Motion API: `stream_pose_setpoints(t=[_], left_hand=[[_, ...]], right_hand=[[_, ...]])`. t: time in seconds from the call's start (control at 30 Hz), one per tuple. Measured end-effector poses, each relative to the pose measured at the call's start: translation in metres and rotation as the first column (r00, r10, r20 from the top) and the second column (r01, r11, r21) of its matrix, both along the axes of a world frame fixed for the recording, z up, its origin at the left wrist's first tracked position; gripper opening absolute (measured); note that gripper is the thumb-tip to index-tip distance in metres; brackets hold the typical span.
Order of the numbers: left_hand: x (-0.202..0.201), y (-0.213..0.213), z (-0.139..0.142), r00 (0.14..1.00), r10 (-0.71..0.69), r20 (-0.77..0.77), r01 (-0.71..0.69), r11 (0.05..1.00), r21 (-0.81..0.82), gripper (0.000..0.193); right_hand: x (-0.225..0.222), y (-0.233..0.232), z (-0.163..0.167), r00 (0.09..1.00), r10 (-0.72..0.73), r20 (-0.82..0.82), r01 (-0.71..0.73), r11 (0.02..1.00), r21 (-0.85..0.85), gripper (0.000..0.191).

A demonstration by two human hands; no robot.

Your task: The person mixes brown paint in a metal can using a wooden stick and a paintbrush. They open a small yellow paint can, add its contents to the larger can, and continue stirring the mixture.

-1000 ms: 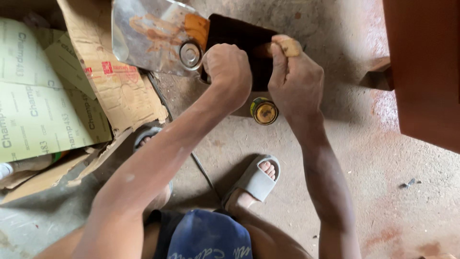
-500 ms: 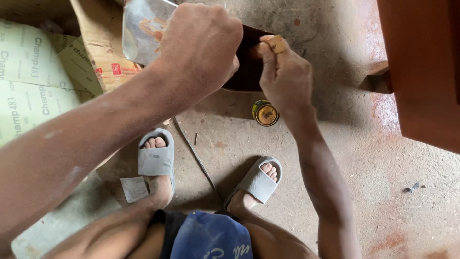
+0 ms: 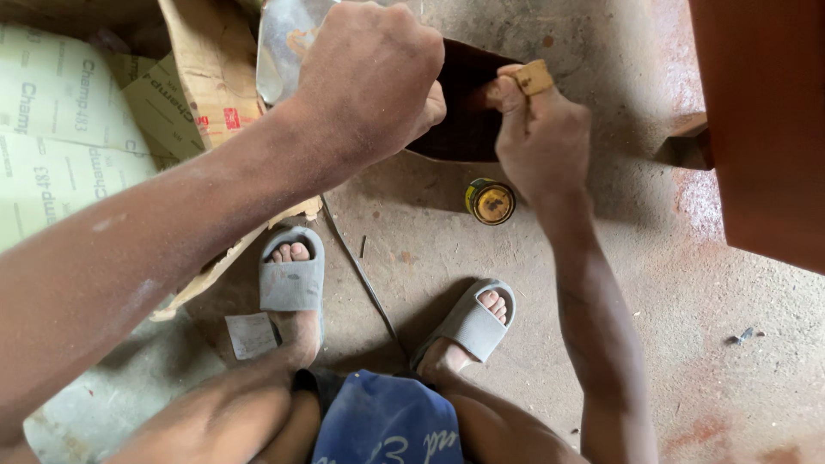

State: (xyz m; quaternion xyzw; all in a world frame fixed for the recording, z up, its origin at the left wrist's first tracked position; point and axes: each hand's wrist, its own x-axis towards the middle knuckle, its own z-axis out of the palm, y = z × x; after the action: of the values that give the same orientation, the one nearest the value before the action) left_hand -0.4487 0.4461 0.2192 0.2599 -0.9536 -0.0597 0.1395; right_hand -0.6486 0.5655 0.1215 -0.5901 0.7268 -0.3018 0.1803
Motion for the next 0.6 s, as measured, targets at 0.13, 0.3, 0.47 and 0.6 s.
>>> stream_pose_setpoints(t=[0.13,0.3,0.47,0.6], left_hand=[[0.004,-0.002,-0.004,1.000,0.005,-0.028,-0.005,1.000,0.000,0.015],[0.007,-0.005,-0.009,0.998,0.026,0.055,-0.028,0.999,0.019,0.023],[0.010,-0.010,-0.015,0.999,0.038,-0.008,-0.037,0.997,0.070,0.024],[0.014,-0.011,-0.017,0.997,0.057,-0.053,-0.051,0.993,0.107,0.028]], right_hand=[[-0.004,-0.003,-0.003,0.994,0.098,0.052,-0.092,0.990,-0.108,0.025],[-0.001,-0.004,0.014,0.999,-0.014,0.052,0.008,0.992,0.128,0.024],[0.007,-0.004,0.026,1.000,0.014,0.008,-0.013,1.000,-0.024,0.024],[0.005,-0.002,0.018,0.984,0.090,0.153,-0.069,0.987,-0.142,0.026]])
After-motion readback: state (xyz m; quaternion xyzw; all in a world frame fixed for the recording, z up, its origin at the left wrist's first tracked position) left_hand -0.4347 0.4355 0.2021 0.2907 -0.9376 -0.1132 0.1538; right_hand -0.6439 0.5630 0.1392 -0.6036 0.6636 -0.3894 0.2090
